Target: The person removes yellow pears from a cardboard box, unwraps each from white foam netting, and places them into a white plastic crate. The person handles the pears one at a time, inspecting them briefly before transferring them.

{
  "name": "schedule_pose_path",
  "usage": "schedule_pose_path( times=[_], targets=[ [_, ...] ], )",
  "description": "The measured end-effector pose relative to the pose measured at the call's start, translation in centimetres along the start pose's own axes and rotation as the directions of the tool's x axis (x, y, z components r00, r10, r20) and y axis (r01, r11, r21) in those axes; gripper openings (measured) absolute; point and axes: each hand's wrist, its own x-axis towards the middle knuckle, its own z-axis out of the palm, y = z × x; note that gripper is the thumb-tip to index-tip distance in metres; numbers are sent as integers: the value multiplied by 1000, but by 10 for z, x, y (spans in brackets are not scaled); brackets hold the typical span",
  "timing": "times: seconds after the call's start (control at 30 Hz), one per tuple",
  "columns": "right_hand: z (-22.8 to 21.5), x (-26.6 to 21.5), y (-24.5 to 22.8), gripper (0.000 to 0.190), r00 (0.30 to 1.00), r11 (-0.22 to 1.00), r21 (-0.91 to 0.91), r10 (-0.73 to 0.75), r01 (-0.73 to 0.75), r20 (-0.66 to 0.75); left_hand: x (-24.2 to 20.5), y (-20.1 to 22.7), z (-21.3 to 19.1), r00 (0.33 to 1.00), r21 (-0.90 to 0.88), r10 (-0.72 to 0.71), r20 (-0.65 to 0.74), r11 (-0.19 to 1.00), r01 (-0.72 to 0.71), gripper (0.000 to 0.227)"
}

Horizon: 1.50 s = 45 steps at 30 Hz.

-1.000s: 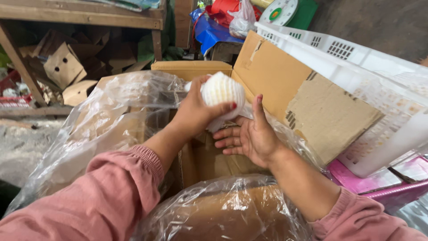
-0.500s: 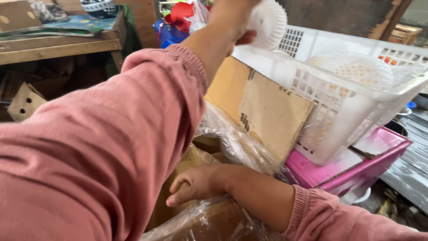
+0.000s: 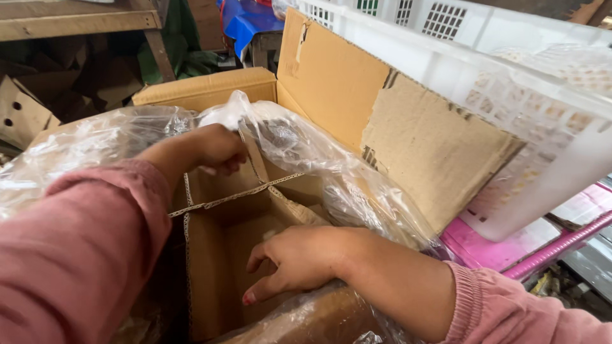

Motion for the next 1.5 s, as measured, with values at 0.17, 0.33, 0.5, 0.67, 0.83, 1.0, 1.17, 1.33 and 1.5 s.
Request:
schedule_pose_path(
  times=[0.17,0.33,0.5,0.67,0.83,1.0,1.17,1.33,1.5],
  targets=[
    [-3,8,5,79,999,997,58,48,-50,24,39,-39,-24,945,555,159,-287,831,29,31],
    [-5,12,11,78,998,996,68,54,-55,21,87,-81,-101,737,385,120,-665,901,200,66],
    [-7,12,9,78,999,998,47,31,-32,31,135,-96,-56,908,503,89,-410,853,143,44],
    [-8,13,7,72,995,999,32,38,-41,91,140,-86,-34,955,419,95,-280,907,33,54],
    [-20,13,4,53,993,999,38,-29,25,113,143,-54,-49,999,336,-24,-49,941,39,56],
    [-24,5,3,40,987,986,143,67,-87,145,156,-56,-50,999,257,-6,35,966,-3,65],
    [-24,20,11,38,980,991,123,-68,45,189,177,-77,-31,999,234,13,-46,972,-2,78],
    [-17,29,12,46,986,996,91,-18,2,168,170,-105,-5,973,164,46,-225,986,-8,91],
    [-19,25,-2,56,985,993,15,117,-119,126,115,-79,-14,808,26,111,-579,993,-118,106]
  ],
)
